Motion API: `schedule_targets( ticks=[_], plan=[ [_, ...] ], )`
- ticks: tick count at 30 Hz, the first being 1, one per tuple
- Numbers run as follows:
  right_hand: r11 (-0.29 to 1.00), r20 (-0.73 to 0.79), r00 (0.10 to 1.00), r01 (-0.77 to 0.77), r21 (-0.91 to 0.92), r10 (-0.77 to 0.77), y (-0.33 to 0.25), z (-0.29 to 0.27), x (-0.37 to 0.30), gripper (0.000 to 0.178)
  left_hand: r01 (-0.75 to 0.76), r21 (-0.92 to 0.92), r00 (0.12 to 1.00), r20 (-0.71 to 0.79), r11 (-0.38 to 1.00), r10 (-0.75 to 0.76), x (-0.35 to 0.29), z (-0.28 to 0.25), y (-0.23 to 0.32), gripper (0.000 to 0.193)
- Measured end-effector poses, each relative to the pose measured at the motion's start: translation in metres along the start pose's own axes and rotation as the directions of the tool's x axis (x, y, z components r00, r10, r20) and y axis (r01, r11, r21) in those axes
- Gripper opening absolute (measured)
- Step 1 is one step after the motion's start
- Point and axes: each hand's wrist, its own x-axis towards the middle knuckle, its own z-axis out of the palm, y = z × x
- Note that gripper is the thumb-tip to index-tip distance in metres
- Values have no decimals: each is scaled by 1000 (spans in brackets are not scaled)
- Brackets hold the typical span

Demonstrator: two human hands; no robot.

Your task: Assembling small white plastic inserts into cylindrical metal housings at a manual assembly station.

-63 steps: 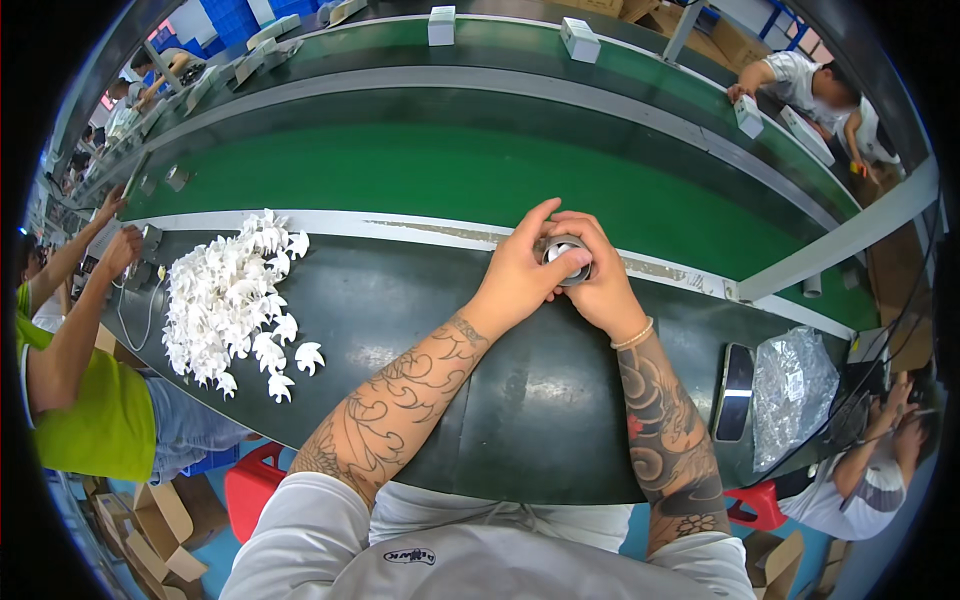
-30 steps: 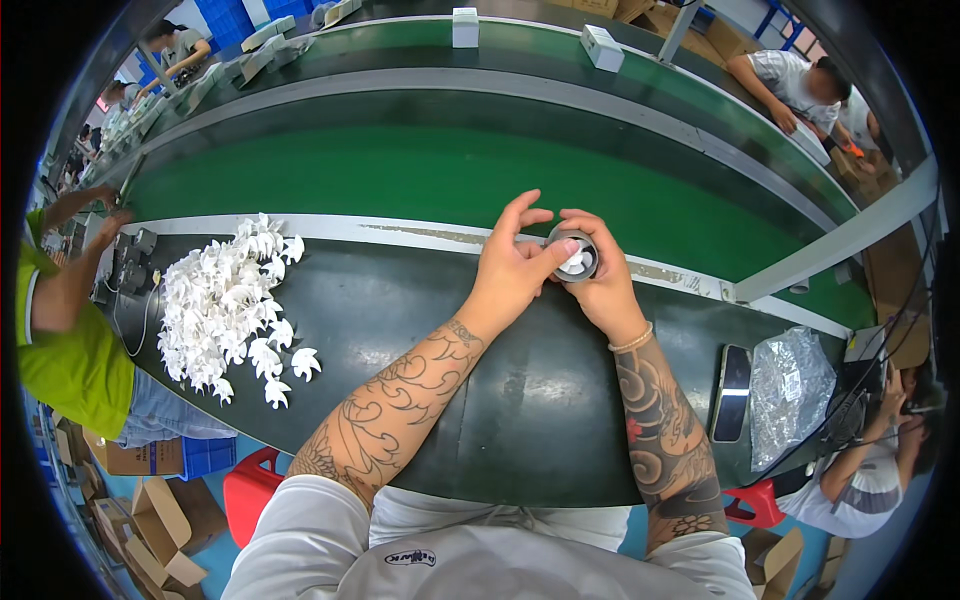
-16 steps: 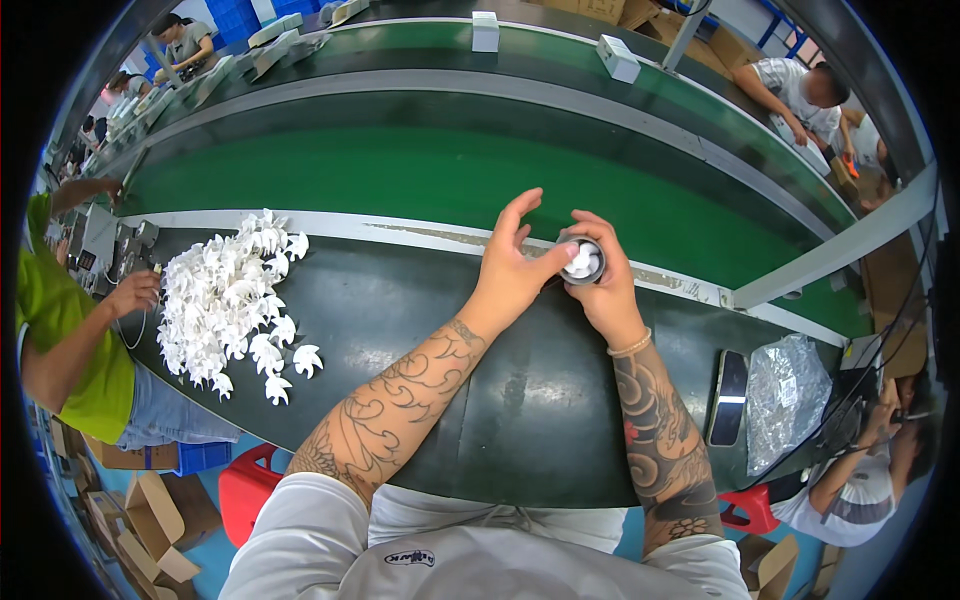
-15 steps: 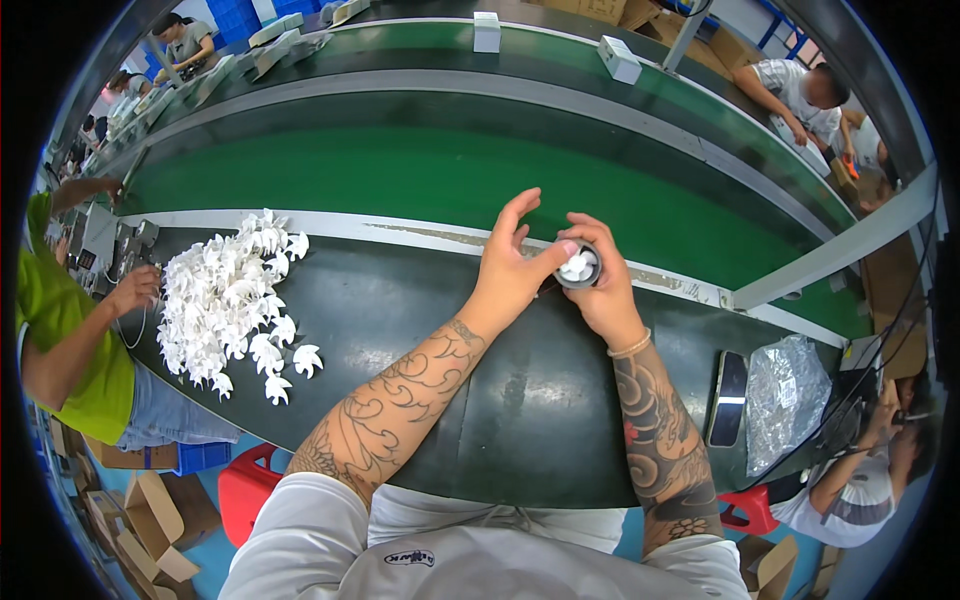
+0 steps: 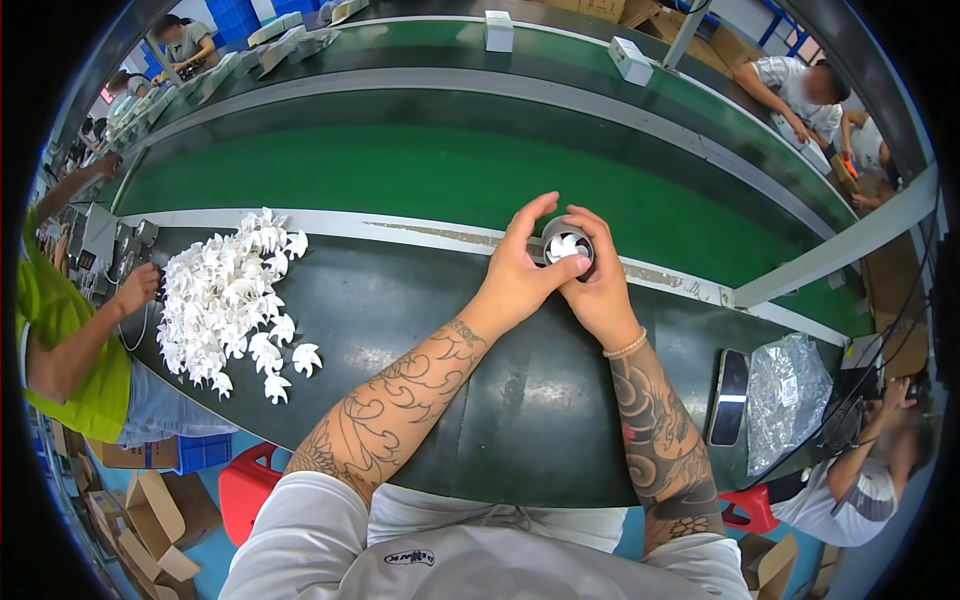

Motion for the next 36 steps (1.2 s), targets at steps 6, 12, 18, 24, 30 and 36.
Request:
schedule_targets(
  ticks=[6,12,18,24,30,36],
  plan=[
    [998,35,999,-6,66,4,6,-2,0,56,2,-18,1000,12,1000,-2,1,1,-1,84],
    [998,44,997,61,-34,-60,3,1,0,54,31,-125,999,29,992,-27,1,2,-2,80],
    [989,38,994,107,-100,-104,2,0,1,52,12,-167,999,32,986,-7,1,2,-5,78],
    [996,63,997,48,-78,-43,-2,0,1,49,3,-136,1000,24,991,0,1,2,-5,78],
    [998,41,998,39,-43,-38,2,0,1,49,31,-155,999,49,987,-24,0,4,2,82],
    [997,-22,1000,8,78,-7,12,0,2,47,-4,-79,999,43,997,7,0,2,0,89]
  ],
)
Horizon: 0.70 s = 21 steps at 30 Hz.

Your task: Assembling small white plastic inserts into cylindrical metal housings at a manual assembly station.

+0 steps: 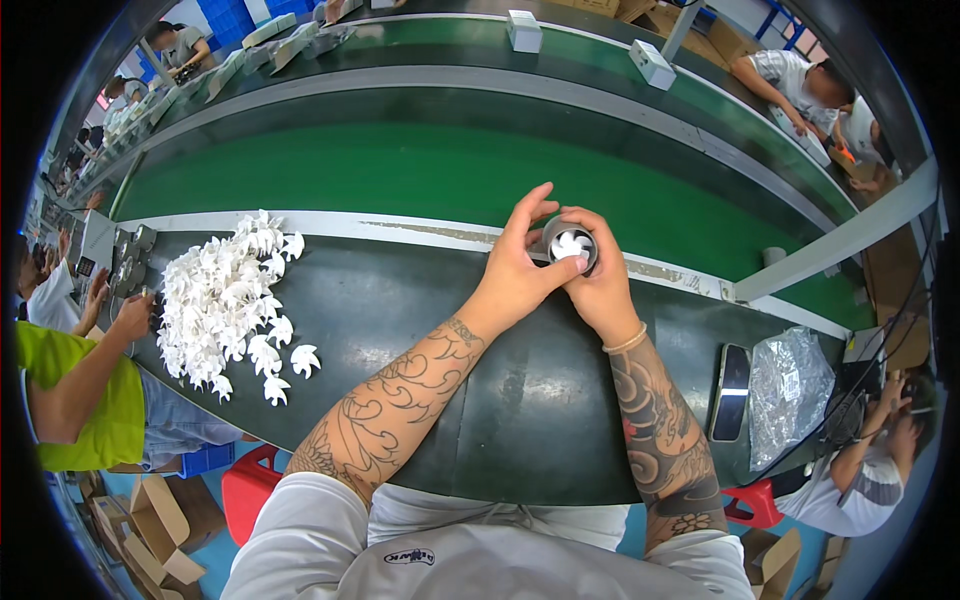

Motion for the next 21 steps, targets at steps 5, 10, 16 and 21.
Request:
schedule_targets(
  ticks=[5,10,16,21],
  plan=[
    [999,-40,998,-47,18,48,-2,-6,0,51,7,2,995,-95,1000,-7,1,-1,-4,89],
    [993,116,993,24,-117,-10,-6,-4,-1,54,-3,-73,994,-111,997,-5,3,-3,-10,91],
    [986,160,986,63,-155,-38,-10,0,-1,52,-25,63,999,31,998,23,-1,0,2,89],
    [971,-86,988,109,-213,-130,-5,4,-1,57,35,-157,999,20,987,-32,-1,3,3,84]
  ],
)
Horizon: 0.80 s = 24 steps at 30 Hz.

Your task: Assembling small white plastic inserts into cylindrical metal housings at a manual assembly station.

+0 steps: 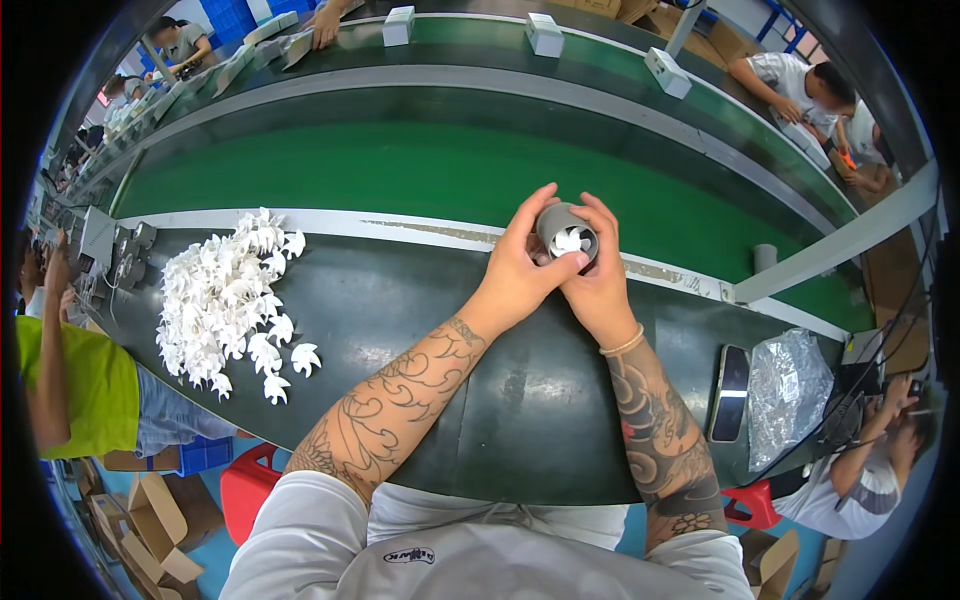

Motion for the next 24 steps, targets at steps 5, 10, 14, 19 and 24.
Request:
schedule_targets(
  ticks=[5,10,14,19,24],
  plan=[
    [999,-36,999,-10,-37,9,-7,-7,-1,55,-34,40,988,-151,999,39,3,-7,-1,79],
    [997,116,993,23,-73,-15,-11,-11,0,48,-18,-96,985,-172,995,1,6,-8,1,81],
    [993,169,985,57,-106,-39,-18,-8,0,50,-15,-48,995,-102,999,10,5,-9,-1,91],
    [987,-5,996,83,-140,-84,-14,2,-4,54,-3,-60,1000,11,998,4,2,-6,0,94],
    [969,-151,971,153,-195,-184,-17,-3,-2,59,13,-32,999,-50,999,-14,4,-10,2,94]
  ],
)
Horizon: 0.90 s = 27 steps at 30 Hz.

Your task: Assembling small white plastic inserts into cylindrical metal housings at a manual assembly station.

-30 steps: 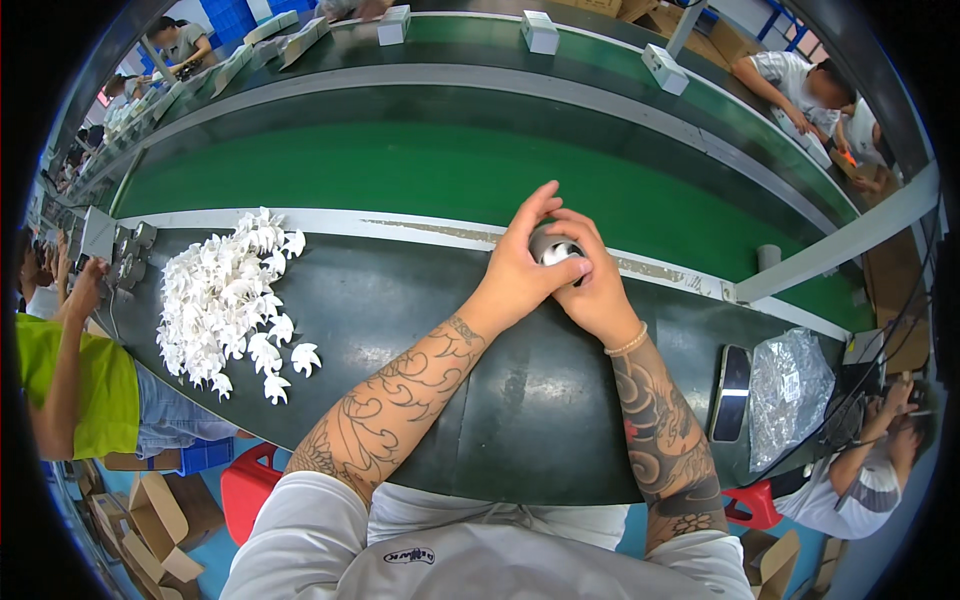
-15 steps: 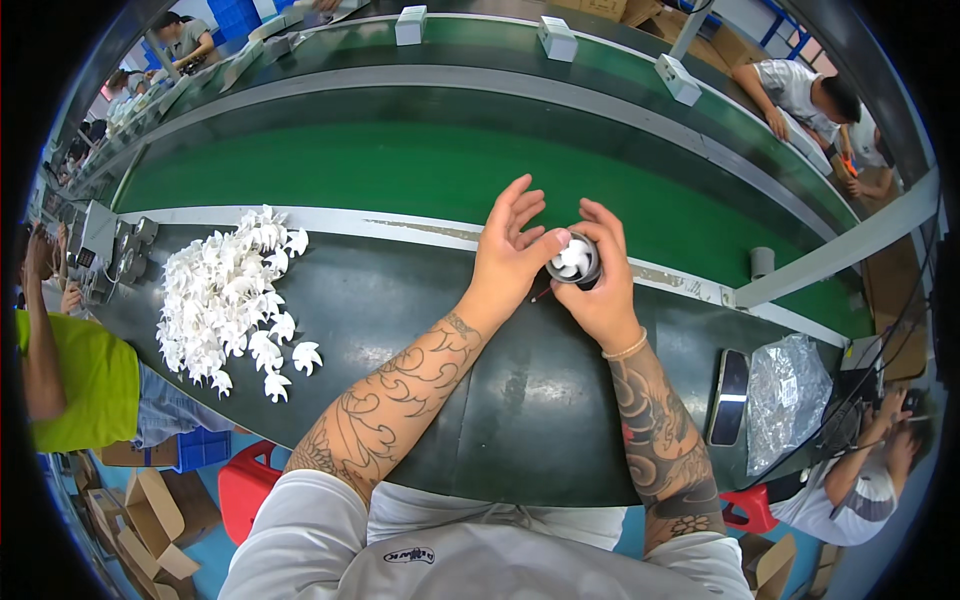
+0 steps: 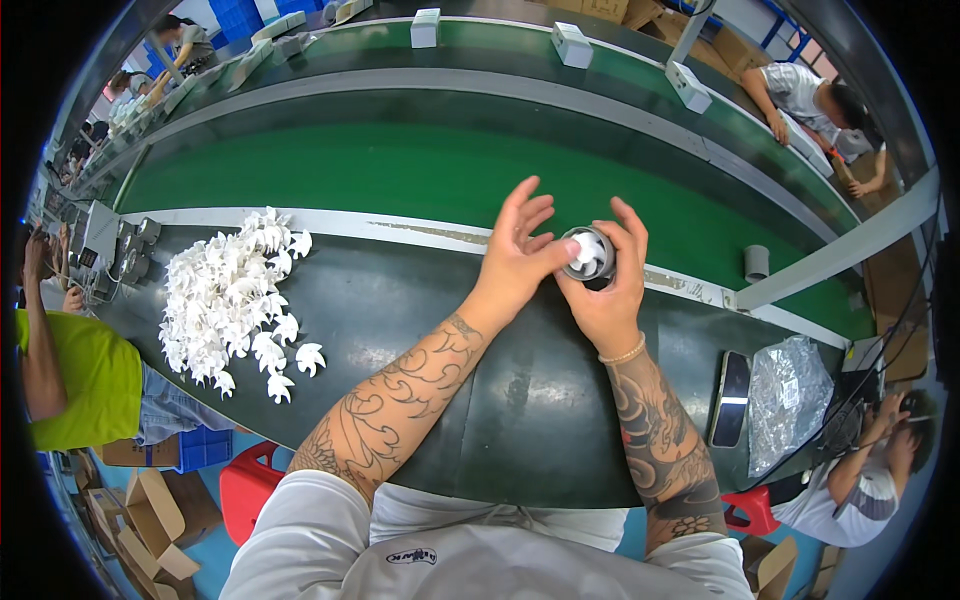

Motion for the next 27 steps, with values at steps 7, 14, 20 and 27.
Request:
schedule_targets(
  ticks=[7,14,20,27],
  plan=[
    [997,262,965,40,-63,-23,3,-2,2,59,63,-242,996,-41,968,-75,5,3,3,92],
    [994,49,995,-78,-77,82,3,9,-1,61,57,-43,992,114,997,-52,-8,3,3,83],
    [991,154,983,-87,-105,102,14,0,-5,53,-229,364,973,66,903,220,-11,7,2,68],
    [986,305,945,-76,-148,119,20,7,-2,74,-192,812,942,-5,551,336,-1,-22,25,52]
  ],
)
